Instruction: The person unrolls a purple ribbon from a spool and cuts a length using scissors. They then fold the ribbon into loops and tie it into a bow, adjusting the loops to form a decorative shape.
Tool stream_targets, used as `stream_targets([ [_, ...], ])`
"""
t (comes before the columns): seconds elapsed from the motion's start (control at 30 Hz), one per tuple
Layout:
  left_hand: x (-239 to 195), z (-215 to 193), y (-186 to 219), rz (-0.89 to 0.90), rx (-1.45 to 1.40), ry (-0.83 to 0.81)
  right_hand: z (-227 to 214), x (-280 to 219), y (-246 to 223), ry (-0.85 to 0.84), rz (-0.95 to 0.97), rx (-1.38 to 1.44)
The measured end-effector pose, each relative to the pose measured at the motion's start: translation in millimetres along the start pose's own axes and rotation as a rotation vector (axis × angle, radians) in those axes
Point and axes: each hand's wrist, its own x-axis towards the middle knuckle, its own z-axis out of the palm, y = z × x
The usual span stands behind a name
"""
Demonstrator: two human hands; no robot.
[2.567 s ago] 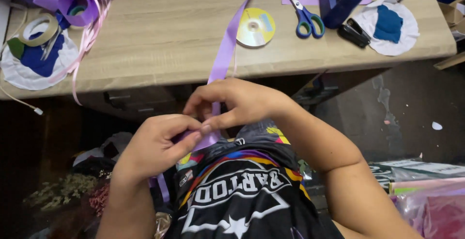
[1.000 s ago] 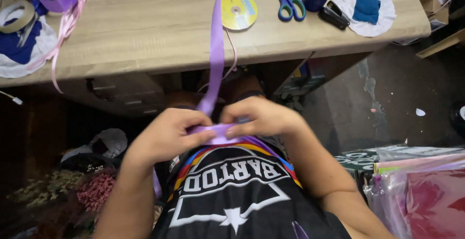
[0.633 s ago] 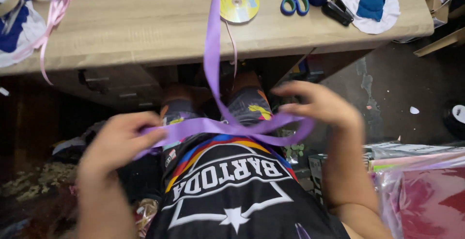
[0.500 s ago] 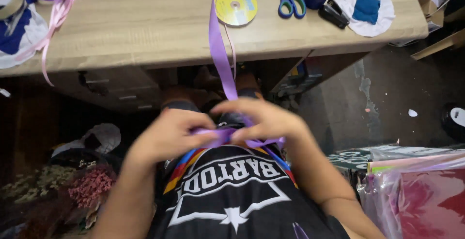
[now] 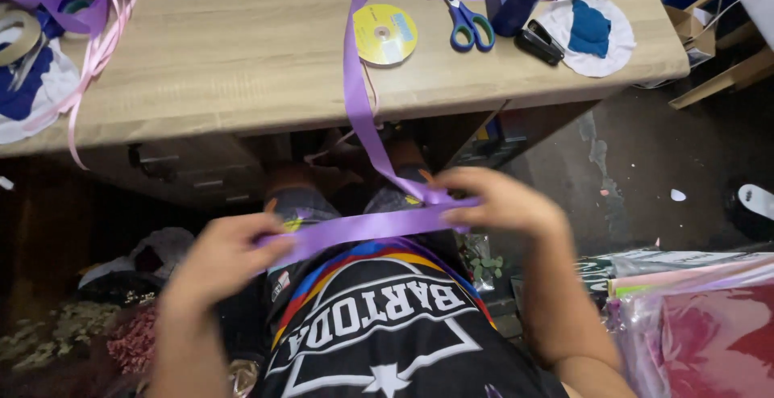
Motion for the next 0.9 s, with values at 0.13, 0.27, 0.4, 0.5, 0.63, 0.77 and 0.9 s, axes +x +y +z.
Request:
stream_targets([
  [0.13,11,46,64,0.33,-0.02,-0.164,61,32,-54,-0.115,-0.597,0.32],
  [0.27,9,18,48,0.342,0.022,-0.148,39,33,-23,-0.145,-0.496,0.276],
  [0.4,-3,-16,-1,0.071,0.016,-0.005,-7,7,19,-0.131,-0.074,0.143],
  [0.5,-2,-10,-24,-0.026,-0.022,0.031,-10,0,35,-0.124,-0.018,0.039],
  [0.63,14,31,7,0.203,-0.154,-0.06,21,7,-44,-0.033,-0.417,0.159],
  [0.77,17,47,43,0.365,-0.159,-0.128,57,27,-54,-0.099,-0.495,0.29],
  [0.9,14,27,25,0.233,-0.069,-0.137,45,26,-24,-0.144,-0.368,0.308],
])
